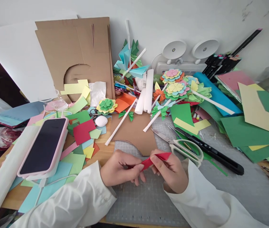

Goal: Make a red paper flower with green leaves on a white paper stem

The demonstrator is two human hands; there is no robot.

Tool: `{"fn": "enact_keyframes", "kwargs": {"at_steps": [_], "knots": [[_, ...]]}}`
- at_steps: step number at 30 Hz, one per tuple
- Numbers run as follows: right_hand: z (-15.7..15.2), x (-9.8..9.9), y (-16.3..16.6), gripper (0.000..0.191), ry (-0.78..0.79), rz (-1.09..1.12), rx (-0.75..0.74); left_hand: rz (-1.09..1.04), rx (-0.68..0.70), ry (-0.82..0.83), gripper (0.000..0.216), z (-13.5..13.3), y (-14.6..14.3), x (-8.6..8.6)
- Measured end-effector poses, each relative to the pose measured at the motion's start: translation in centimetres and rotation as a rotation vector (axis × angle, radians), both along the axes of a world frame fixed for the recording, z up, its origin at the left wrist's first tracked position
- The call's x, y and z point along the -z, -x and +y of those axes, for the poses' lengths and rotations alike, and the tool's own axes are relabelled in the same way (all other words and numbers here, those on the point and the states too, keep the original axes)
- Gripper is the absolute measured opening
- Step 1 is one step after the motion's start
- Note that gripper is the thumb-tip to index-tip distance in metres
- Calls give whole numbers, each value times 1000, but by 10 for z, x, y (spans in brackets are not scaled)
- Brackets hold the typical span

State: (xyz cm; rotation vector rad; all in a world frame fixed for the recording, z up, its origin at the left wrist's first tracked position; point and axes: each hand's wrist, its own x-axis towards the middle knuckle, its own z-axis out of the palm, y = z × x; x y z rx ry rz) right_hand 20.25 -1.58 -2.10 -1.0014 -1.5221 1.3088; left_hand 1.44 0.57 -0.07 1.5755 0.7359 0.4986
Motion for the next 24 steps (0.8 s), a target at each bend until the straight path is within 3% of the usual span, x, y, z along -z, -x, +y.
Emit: {"fn": "enact_keyframes", "kwargs": {"at_steps": [7, 11, 14, 21, 24], "knots": [[1, -2, 2, 26, -24, 39, 52, -50, -22, 121, 47, 2, -3, -1], [0, -1, 2, 25, -96, 20, 178, -99, -28, 283, 45, 2, -3, 4], [1, 0, 3, 25, -57, 34, 254, -102, -40, 323, 44, 0, -3, 5], [-1, 0, 6, 27, 25, 91, -42, -91, -24, 315, 46, -1, -3, 5], [-4, 2, 6, 27, -28, 25, -23, -90, 13, 331, 44, 1, -2, 6]]}}
